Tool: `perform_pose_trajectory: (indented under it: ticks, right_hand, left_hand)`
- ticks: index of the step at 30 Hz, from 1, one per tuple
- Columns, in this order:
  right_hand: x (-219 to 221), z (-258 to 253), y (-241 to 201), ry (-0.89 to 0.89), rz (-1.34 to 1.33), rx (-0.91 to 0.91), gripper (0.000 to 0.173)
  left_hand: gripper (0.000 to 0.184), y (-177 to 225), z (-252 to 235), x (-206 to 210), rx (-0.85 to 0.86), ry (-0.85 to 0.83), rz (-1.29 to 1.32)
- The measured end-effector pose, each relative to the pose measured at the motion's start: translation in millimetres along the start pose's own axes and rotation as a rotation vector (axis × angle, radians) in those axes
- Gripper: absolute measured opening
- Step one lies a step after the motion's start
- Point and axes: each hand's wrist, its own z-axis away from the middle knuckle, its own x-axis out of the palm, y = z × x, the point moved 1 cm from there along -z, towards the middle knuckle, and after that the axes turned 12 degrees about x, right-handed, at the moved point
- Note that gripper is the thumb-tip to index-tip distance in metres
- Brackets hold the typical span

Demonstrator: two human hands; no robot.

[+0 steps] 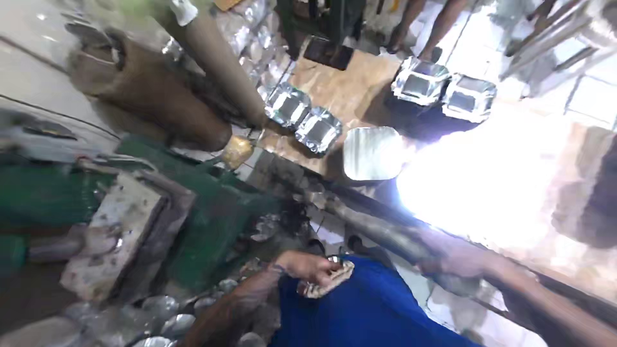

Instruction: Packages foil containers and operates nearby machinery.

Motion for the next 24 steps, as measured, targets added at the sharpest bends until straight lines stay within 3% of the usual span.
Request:
perform_pose_trajectory:
  ticks: [2,5,8,10,12,16,20,24]
  right_hand:
    - [60.4,-40.9,79.3,0.103,0.052,0.275,0.101]
    - [104.0,-87.3,140.4,0.111,0.005,0.459,0.090]
    - [111.9,-111.9,165.1,-0.018,-0.102,0.486,0.086]
    - [109.5,-113.2,161.7,-0.008,-0.146,0.458,0.090]
    - [112.2,-116.2,167.3,0.029,-0.144,0.446,0.097]
    - [113.2,-121.3,165.5,0.044,-0.150,0.479,0.099]
    - [113.7,-115.5,151.4,0.102,-0.096,0.648,0.097]
    - [109.9,-108.4,115.1,0.192,-0.122,0.714,0.086]
  left_hand:
    - [0.053,26.4,-27.0,7.1,-0.033,-0.071,-0.125]
    - [0.041,89.8,-38.3,0.4,-0.001,-0.052,-0.368]
    - [0.042,151.4,-24.1,-37.2,-0.001,0.231,-0.733]
    - [0.043,195.0,-31.7,-79.7,-0.067,0.424,-0.967]
    - [0.053,220.3,-60.3,-137.2,-0.203,0.469,-1.181]
    - [0.063,201.8,-118.6,-237.5,-0.313,0.398,-1.528]
    - [0.075,189.7,-127.1,-243.2,-0.365,0.415,-1.531]
    - [0.063,171.2,-132.9,-245.1,-0.218,0.589,-1.596]
